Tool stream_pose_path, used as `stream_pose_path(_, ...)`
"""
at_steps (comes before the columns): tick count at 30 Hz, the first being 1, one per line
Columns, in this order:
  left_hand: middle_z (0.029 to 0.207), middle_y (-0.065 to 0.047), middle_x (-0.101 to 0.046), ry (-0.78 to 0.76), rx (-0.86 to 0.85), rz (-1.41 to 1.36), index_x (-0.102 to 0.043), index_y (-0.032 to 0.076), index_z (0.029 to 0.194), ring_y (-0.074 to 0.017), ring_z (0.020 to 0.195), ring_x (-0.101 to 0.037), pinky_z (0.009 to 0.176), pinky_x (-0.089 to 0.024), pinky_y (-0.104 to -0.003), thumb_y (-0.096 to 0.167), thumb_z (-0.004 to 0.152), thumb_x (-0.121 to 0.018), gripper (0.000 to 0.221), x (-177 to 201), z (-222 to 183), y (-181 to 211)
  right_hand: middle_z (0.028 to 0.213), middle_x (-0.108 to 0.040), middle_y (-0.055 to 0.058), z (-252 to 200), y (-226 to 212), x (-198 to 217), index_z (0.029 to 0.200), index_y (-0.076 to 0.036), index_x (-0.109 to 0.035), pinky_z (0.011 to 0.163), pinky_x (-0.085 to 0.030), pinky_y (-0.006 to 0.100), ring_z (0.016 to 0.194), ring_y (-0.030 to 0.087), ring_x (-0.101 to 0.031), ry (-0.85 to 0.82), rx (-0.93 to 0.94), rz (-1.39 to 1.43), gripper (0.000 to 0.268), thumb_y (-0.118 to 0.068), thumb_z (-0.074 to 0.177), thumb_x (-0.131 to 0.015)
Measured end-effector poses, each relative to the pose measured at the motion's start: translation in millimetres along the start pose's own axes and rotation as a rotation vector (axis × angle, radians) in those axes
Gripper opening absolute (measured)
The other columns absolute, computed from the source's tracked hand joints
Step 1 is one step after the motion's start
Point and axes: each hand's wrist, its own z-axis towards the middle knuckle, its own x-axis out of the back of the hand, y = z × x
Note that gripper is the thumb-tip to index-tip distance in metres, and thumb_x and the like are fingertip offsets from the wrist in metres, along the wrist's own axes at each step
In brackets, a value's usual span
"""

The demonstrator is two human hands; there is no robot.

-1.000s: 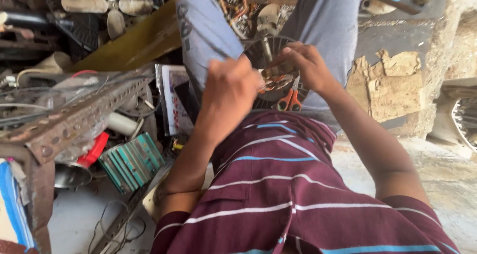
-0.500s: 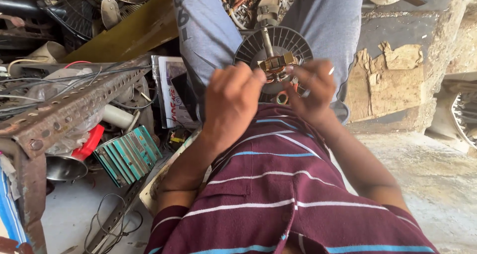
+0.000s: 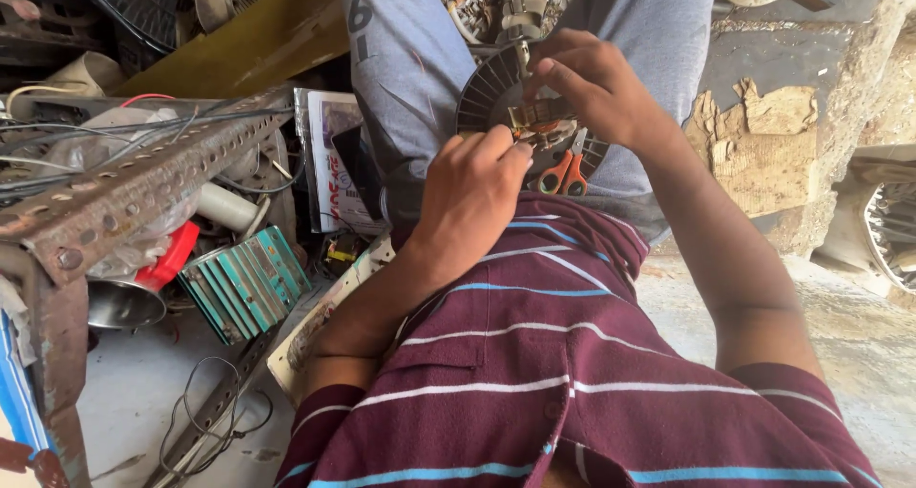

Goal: The person winds copper wire around the slots of a fan motor stator, using both hands to guide and press the wire into place. The person repeatedly adjusts the wire and rotates the stator to continue winding.

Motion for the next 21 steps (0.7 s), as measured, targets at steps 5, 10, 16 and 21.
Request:
stream_pose_path(5,0.084,-0.007,-0.061,0.045,0.031,-0.028,-0.073,0.004,0.097,-0.0253,0.079,-0.065,0.073,-0.049,-0.043,0.01,0.094,-0.068,0.009,2,-5,-6,0.108,-0.064,0.011,5,7,2,0.101,-0.003,-0.078,0.096,-0.048,0.038,0.105,0.026,-0.061,0.011,0.098,-0.017,0.028,-0.021,0.109,-0.057)
stream_pose_path(10,0.084,-0.009,-0.064,-0.28,-0.082,0.031,-0.071,0.008,0.081,-0.0264,0.083,-0.069,0.076,-0.051,-0.043,0.01,0.087,-0.063,0.011,-21,0,-12,0.101,-0.066,0.007,6,4,3,0.103,-0.006,-0.076,0.086,-0.05,0.037,0.096,0.025,-0.064,0.077,-0.03,-0.142,0.015,-0.019,0.101,-0.069)
stream_pose_path(16,0.082,-0.009,-0.064,-0.385,-0.13,-0.014,-0.072,0.008,0.079,-0.0258,0.085,-0.069,0.081,-0.048,-0.044,0.007,0.086,-0.06,0.014,-21,-4,-11,0.1,-0.065,0.011,-57,1,-34,0.106,-0.007,-0.076,0.069,-0.047,0.041,0.085,0.028,-0.061,0.296,0.522,-0.645,0.028,-0.004,0.079,-0.08)
stream_pose_path(21,0.087,-0.009,-0.062,-0.207,-0.201,0.007,-0.069,0.008,0.077,-0.0249,0.087,-0.065,0.079,-0.045,-0.042,0.008,0.087,-0.064,0.011,0,15,-10,0.087,-0.064,0.006,-91,15,-67,0.104,-0.005,-0.079,0.065,-0.046,0.035,0.075,0.023,-0.059,0.45,0.278,-0.434,0.023,-0.004,0.081,-0.085)
